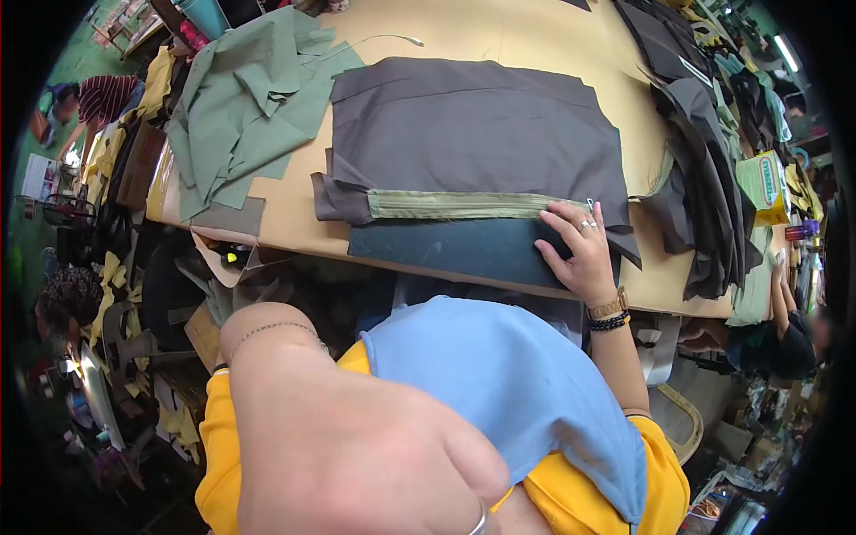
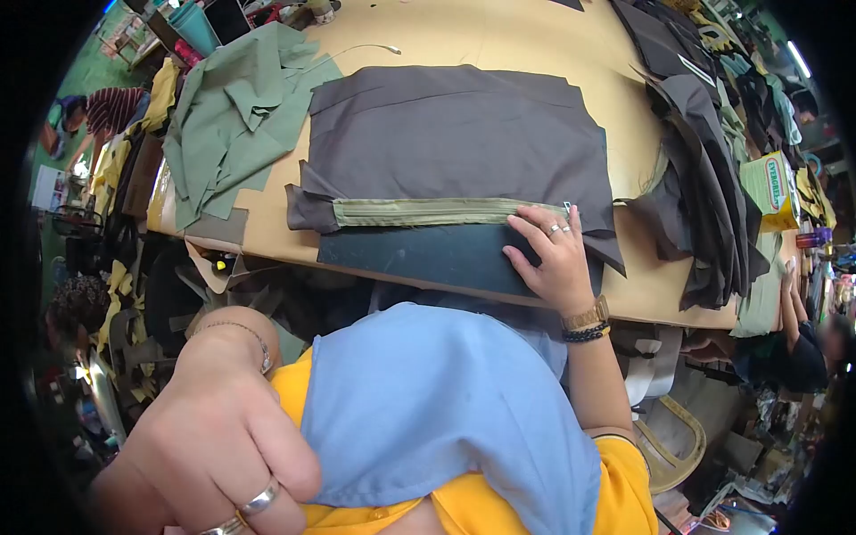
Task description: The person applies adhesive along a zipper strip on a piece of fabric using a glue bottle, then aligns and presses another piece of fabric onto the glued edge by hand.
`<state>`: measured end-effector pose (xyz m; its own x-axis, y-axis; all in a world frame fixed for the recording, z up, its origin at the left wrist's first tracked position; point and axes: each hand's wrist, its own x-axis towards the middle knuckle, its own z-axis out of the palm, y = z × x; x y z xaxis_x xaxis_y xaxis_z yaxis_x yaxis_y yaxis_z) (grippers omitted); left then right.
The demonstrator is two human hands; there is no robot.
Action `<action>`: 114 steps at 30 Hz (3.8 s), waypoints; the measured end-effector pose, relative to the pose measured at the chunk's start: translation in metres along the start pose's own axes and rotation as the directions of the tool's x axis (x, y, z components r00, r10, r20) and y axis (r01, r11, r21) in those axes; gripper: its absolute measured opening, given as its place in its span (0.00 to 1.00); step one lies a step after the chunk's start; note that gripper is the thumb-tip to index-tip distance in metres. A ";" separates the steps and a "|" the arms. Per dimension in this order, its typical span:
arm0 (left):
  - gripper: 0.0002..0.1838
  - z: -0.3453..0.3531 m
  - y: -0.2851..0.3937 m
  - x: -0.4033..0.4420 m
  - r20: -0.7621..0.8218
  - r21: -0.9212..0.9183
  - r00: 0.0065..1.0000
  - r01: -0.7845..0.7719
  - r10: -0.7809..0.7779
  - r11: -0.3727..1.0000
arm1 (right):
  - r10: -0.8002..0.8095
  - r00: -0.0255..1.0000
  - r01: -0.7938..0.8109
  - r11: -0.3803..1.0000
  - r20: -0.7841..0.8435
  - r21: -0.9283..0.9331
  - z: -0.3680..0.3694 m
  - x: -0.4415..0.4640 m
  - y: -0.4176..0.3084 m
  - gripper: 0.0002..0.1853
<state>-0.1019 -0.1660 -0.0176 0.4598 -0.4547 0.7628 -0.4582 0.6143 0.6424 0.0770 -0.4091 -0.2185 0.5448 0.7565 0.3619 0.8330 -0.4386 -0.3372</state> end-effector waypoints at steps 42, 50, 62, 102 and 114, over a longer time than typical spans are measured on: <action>0.23 -0.228 -0.035 -0.224 -0.853 0.288 0.502 0.679 0.142 -0.675 | 0.209 0.978 -0.208 0.971 -0.005 -0.118 0.003 0.004 -0.010 0.33; 0.14 -0.222 -0.025 -0.235 -0.907 0.069 0.219 0.921 0.360 -0.385 | 0.108 0.993 -0.107 0.994 0.045 -0.019 0.003 0.004 -0.007 0.34; 0.08 -0.152 -0.040 -0.190 -0.781 0.600 0.610 0.793 -0.135 0.110 | 0.089 0.994 -0.093 0.995 0.068 0.047 0.004 0.009 -0.008 0.31; 0.16 -0.223 -0.027 -0.190 -0.807 0.472 0.182 0.770 0.561 0.429 | 0.131 0.990 -0.130 0.991 -0.055 0.013 0.010 0.006 -0.007 0.29; 0.10 -0.093 -0.080 -0.077 -0.705 0.557 0.709 0.564 -0.011 0.609 | 0.158 0.978 -0.042 0.783 -0.134 0.621 0.013 0.035 -0.045 0.40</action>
<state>-0.0294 -0.1201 -0.1348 0.8674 0.1258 0.4814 -0.4439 -0.2417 0.8629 0.0569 -0.3564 -0.2019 0.6777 0.6056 0.4171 0.5698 -0.0738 -0.8185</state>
